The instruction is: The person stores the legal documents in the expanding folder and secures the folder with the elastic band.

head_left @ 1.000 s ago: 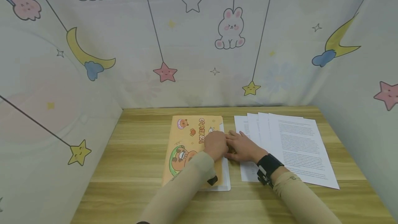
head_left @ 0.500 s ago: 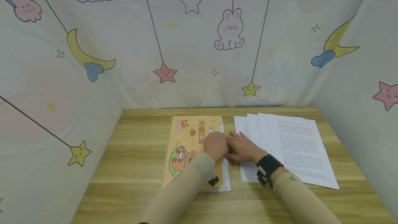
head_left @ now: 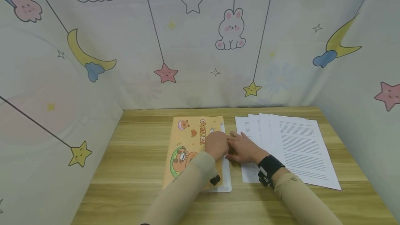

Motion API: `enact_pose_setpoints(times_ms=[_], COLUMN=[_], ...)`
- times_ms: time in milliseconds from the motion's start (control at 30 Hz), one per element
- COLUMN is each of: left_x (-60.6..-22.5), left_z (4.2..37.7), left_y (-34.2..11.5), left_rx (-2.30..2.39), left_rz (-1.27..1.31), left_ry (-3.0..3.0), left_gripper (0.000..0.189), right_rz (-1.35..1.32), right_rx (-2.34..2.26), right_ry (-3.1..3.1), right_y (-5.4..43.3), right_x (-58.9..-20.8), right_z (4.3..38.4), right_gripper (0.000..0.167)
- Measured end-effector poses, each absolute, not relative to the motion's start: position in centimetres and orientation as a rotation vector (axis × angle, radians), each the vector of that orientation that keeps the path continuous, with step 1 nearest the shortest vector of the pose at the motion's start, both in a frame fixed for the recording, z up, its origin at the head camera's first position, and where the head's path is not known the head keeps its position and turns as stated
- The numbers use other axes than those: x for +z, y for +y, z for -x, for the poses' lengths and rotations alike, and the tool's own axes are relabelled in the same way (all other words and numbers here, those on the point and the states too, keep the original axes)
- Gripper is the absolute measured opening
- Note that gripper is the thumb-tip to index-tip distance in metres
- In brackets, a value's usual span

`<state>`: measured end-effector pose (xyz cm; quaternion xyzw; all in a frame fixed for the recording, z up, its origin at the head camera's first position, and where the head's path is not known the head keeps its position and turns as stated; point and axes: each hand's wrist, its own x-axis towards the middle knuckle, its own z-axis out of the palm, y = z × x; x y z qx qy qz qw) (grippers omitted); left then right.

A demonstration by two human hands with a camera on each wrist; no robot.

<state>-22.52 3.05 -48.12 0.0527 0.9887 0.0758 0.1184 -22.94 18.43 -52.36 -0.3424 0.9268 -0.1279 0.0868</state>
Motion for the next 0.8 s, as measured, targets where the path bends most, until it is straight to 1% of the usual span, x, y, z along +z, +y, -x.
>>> enact_pose_setpoints(times_ms=[267,367,500,667,800], left_x=[-47.7,-47.8,-47.9,-47.6,-47.3], left_z=[22.7,22.9,23.1,23.0,23.3], left_y=[2.5,2.4,2.2,1.2,0.4], left_rx=[0.267,0.274,0.328,0.494,0.608], left_rz=[-0.155,-0.123,-0.083,-0.082,-0.083], left_ry=[2.886,2.868,2.846,2.798,2.736], left_gripper=[0.018,0.018,0.024,0.026,0.031], right_rz=[1.025,1.026,1.032,1.033,1.02], right_rx=[-0.384,-0.379,-0.367,-0.352,-0.324], right_ry=[2.76,2.763,2.769,2.772,2.766], right_y=[18.3,18.2,18.3,18.4,18.4], right_x=[-52.2,-52.2,-52.2,-52.6,-52.6], right_z=[22.7,22.7,22.8,22.9,22.9], right_gripper=[0.067,0.068,0.069,0.067,0.068])
